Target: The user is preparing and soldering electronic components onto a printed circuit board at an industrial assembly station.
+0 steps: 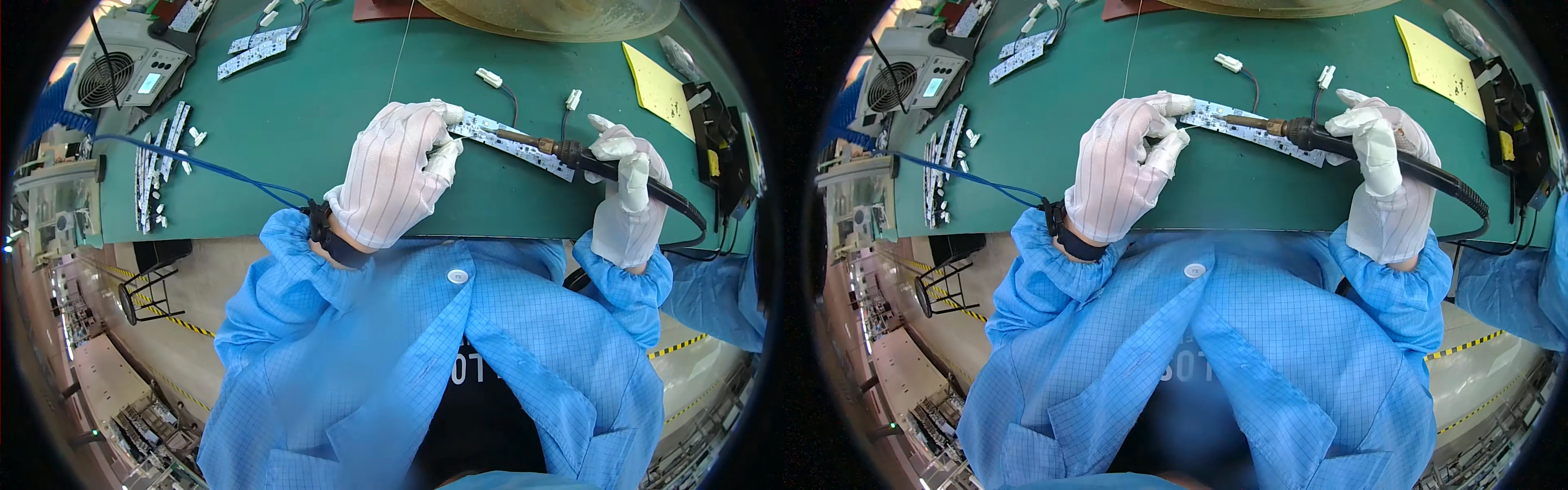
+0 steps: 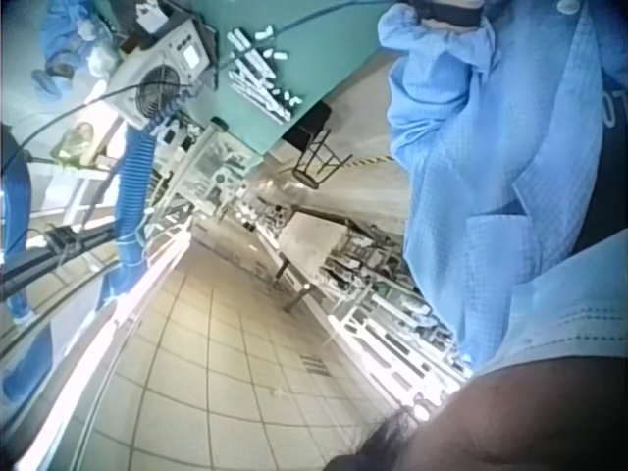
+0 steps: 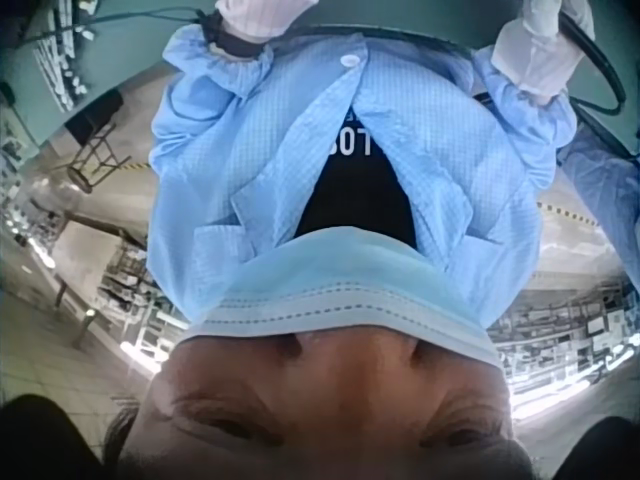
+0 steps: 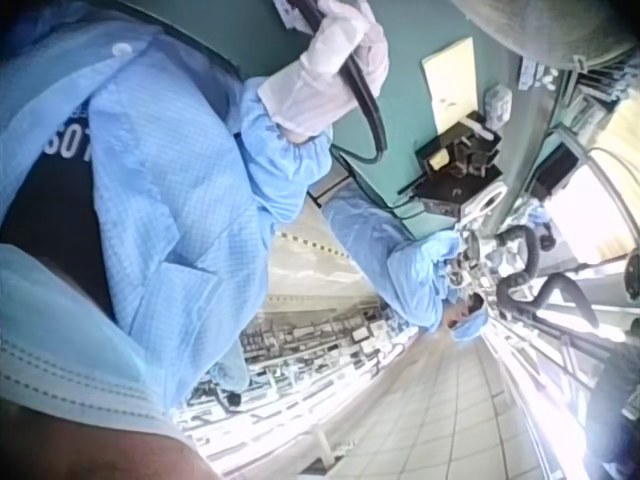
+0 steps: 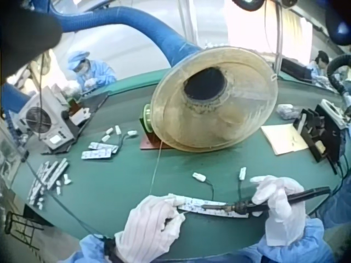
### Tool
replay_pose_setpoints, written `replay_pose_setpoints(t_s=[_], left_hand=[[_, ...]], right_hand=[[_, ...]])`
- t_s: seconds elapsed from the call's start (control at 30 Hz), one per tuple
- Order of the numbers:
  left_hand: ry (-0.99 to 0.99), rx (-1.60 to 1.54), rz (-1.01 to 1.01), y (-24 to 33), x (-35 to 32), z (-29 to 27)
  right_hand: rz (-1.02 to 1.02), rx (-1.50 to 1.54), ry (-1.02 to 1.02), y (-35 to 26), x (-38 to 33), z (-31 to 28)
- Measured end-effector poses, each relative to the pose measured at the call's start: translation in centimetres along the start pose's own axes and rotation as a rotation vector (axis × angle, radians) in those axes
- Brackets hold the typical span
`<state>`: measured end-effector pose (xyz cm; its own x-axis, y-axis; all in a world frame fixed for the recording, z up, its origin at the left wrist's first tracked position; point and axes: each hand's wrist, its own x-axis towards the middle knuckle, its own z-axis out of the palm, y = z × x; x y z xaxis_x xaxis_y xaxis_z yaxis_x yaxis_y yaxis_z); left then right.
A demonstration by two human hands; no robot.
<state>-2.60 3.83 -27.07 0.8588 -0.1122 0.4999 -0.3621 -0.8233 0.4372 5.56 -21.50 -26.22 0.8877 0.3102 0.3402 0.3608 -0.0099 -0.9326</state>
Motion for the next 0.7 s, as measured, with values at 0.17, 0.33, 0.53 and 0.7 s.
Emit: replay_pose_setpoints(t_s=[0.17, 0.33, 0.53, 0.7], left_hand=[[0.069, 0.003, -0.023, 0.1, 0.2, -0.1], [0.051, -0.042, -0.006, -0.1, -0.1, 0.3], [0.061, 0.01, 0.013, 0.2, -0.3, 0.5], [0.061, 0.022, 0.039, -0.1, -0.3, 0.6]], right_hand=[[0.151, -0.059, 0.103, -2.6, 1.8, 1.4], [0.115, -0.183, -0.028, -4.0, 4.8, 0.5], [0.094, -0.179, -0.112, -2.1, 5.9, -0.1], [0.075, -0.167, -0.153, -1.4, 6.1, 0.1]])
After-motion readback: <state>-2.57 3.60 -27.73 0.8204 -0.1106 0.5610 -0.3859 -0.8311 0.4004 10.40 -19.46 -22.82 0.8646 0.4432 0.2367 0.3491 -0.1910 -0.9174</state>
